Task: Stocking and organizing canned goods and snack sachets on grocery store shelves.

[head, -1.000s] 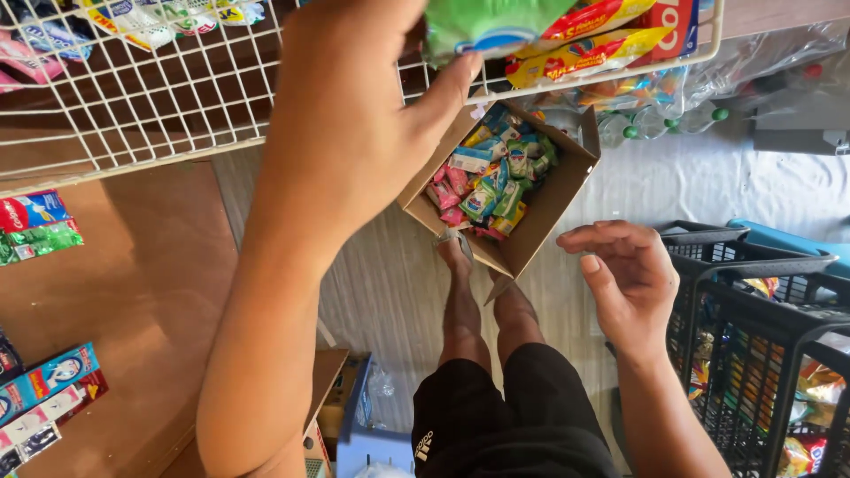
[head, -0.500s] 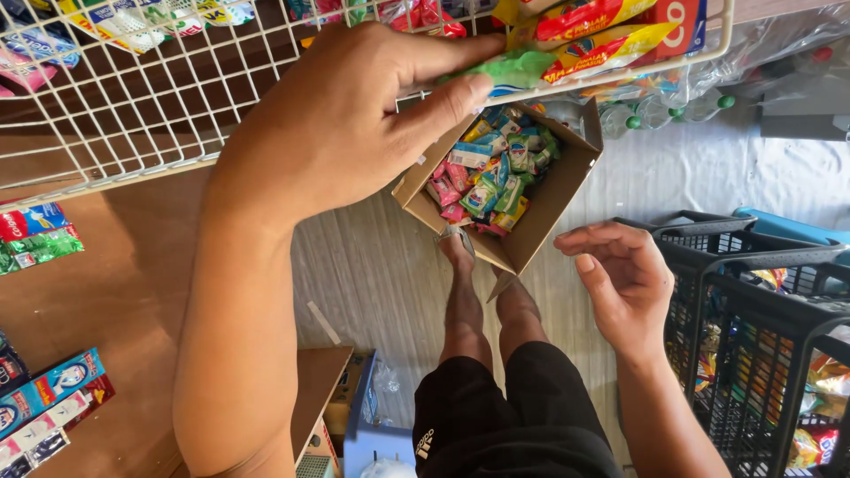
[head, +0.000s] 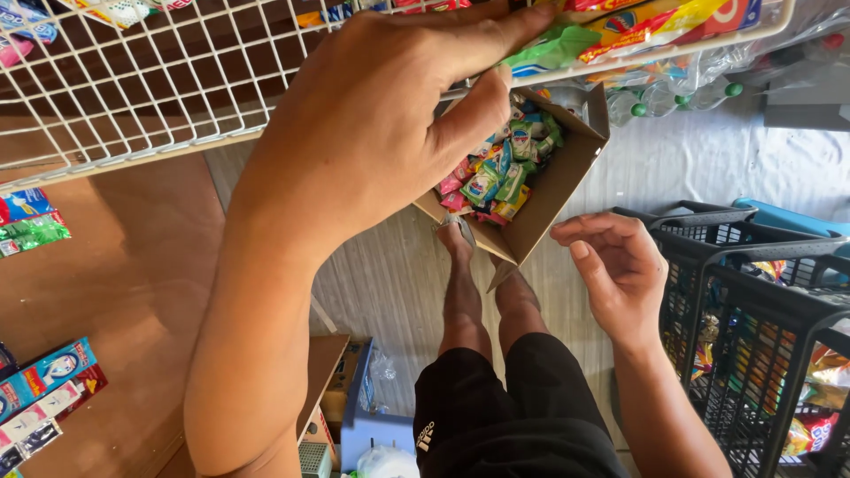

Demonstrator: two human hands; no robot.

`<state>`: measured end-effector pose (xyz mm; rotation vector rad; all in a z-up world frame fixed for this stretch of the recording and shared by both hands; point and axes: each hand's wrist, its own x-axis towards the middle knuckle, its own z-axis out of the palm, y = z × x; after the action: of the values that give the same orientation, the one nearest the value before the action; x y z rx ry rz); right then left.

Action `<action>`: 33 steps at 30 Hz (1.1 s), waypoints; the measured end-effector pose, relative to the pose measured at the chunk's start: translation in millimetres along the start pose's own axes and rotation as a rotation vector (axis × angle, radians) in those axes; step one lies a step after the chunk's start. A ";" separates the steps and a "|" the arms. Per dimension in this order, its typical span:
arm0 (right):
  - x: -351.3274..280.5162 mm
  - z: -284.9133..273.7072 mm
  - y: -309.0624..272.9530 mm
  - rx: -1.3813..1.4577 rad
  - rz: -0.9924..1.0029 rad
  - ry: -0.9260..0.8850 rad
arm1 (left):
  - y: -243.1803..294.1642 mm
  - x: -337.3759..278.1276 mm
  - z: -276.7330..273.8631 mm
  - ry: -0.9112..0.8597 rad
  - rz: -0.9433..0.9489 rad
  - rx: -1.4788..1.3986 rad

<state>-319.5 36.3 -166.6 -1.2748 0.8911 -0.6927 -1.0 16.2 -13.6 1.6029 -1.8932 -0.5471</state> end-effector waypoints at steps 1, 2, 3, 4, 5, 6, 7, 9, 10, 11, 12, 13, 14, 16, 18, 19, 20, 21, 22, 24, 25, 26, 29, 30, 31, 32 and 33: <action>0.5 0.6 1.0 0.004 0.010 0.005 | -2.0 -0.8 1.0 0.012 0.024 0.026; 1.7 2.1 1.6 0.003 0.009 0.003 | 0.7 1.3 -1.0 0.014 0.023 0.025; 2.0 3.0 2.0 -0.007 0.027 -0.002 | 3.8 3.2 -2.3 -0.025 -0.045 0.022; 2.1 3.7 2.3 -0.016 0.044 -0.007 | 7.0 5.0 -3.6 -0.064 -0.112 0.018; 5.4 6.4 1.9 -0.018 0.046 -0.008 | 10.1 4.6 -3.7 -0.064 -0.114 0.016; 8.6 8.9 1.5 -0.053 0.057 -0.036 | 13.3 4.1 -3.8 -0.068 -0.163 0.043; 9.9 10.4 0.2 -0.090 0.073 -0.063 | 17.4 3.3 -3.1 -0.074 -0.213 0.065; 18.2 17.2 -6.1 -0.194 0.039 -0.087 | 12.6 -11.1 5.2 -0.006 -0.133 0.131; 23.0 19.8 -9.2 -0.295 -0.001 -0.110 | 10.1 -17.1 9.7 0.064 -0.048 0.201; 25.0 19.9 -9.1 -0.302 0.002 -0.104 | 12.6 -19.3 9.8 0.064 -0.043 0.193; 27.0 20.1 -9.0 -0.313 -0.015 -0.113 | 15.0 -21.6 9.8 0.085 -0.045 0.201; 30.7 20.4 -8.3 -0.324 -0.036 -0.125 | 17.0 -24.3 9.5 0.110 -0.047 0.210; 28.5 19.4 -8.7 -0.331 -0.038 -0.122 | 17.9 -28.2 12.7 0.115 -0.043 0.205; 33.2 19.7 -10.9 -0.378 -0.058 -0.132 | 18.2 -31.3 13.8 0.196 -0.027 0.207; 33.2 20.6 -11.3 -0.388 -0.045 -0.123 | 17.1 -31.2 17.3 0.199 -0.053 0.212; 33.5 22.4 -11.8 -0.390 -0.013 -0.121 | 17.1 -31.7 17.6 0.188 -0.094 0.213; 35.3 23.8 -13.7 -0.392 -0.035 -0.118 | 18.2 -30.8 18.0 0.203 -0.081 0.224; 35.7 25.8 -15.5 -0.396 -0.037 -0.140 | 19.9 -31.2 18.3 0.226 -0.078 0.218; 35.9 28.1 -16.8 -0.400 -0.039 -0.161 | 21.4 -31.9 18.7 0.249 -0.075 0.212; 36.7 29.9 -15.9 -0.391 -0.026 -0.175 | 22.9 -32.8 21.8 0.276 -0.080 0.233; 36.7 31.2 -15.4 -0.381 0.003 -0.185 | 23.4 -33.6 23.2 0.290 -0.090 0.242; 39.5 34.0 -17.5 -0.380 -0.009 -0.191 | 24.5 -33.5 21.7 0.299 -0.090 0.253; 42.8 36.4 -20.4 -0.390 -0.038 -0.211 | 27.7 -35.9 22.5 0.288 -0.123 0.231; 45.8 37.0 -18.3 -0.391 -0.073 -0.225 | 26.8 -37.0 22.2 0.283 -0.123 0.239; 43.0 34.4 -15.6 -0.399 -0.091 -0.241 | 27.3 -40.5 26.5 0.274 -0.132 0.233; 43.2 31.4 -11.1 -0.410 -0.075 -0.250 | 27.9 -45.5 30.0 0.275 -0.146 0.217; 45.3 30.4 -5.1 -0.438 -0.059 -0.247 | 26.7 -50.2 32.6 0.313 -0.125 0.250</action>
<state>-270.3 12.2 -167.8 -1.7404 0.8270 -0.3811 -37.5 68.3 -29.0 1.8529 -1.6841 -0.0995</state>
